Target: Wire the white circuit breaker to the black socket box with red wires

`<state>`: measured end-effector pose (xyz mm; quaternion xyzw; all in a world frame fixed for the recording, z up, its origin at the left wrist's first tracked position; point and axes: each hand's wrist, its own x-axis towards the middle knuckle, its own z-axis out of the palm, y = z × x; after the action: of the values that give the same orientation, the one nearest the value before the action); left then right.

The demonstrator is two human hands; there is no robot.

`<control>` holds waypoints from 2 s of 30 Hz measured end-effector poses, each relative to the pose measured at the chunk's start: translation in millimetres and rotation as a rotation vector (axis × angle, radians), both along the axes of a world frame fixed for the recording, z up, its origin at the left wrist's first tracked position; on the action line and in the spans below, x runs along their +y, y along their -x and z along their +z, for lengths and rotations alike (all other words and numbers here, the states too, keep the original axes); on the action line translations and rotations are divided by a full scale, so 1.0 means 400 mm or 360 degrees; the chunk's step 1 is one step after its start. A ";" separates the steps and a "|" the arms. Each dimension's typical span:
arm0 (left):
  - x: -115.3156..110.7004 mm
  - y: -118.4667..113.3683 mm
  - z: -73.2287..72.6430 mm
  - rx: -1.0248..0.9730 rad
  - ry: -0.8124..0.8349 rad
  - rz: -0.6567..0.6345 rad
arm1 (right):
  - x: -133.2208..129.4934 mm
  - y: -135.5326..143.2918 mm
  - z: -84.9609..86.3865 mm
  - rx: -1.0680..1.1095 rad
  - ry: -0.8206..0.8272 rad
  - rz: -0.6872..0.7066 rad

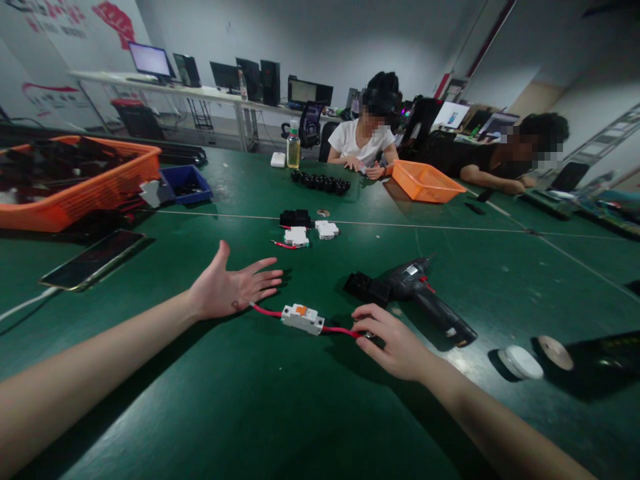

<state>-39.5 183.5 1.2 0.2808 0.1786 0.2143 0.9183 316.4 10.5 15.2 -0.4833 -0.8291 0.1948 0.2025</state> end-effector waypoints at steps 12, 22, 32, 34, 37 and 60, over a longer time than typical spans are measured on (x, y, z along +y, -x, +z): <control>-0.013 -0.002 0.003 -0.0090 -0.0110 -0.0048 | 0.002 0.002 0.006 -0.0007 -0.0006 -0.0004; -0.018 0.003 -0.007 -0.0115 -0.0247 -0.0031 | 0.001 0.001 0.006 -0.0012 0.0000 -0.0002; -0.033 -0.001 0.005 -0.0009 -0.0377 -0.0046 | 0.001 0.003 0.009 -0.0014 -0.0012 0.0008; -0.035 0.002 0.000 0.0052 -0.0428 -0.0017 | 0.001 0.003 0.008 -0.0019 -0.0011 0.0004; -0.031 0.000 -0.010 0.0134 -0.0453 0.0045 | 0.002 0.002 0.008 -0.0020 -0.0007 0.0007; -0.044 -0.023 -0.002 0.0450 -0.0822 0.0078 | 0.003 0.007 0.018 0.0056 -0.0035 0.0019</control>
<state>-30.4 166.0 0.4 0.5279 0.2511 0.2337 0.7769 313.4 11.8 22.5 -0.4725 -0.8305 0.1952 0.2211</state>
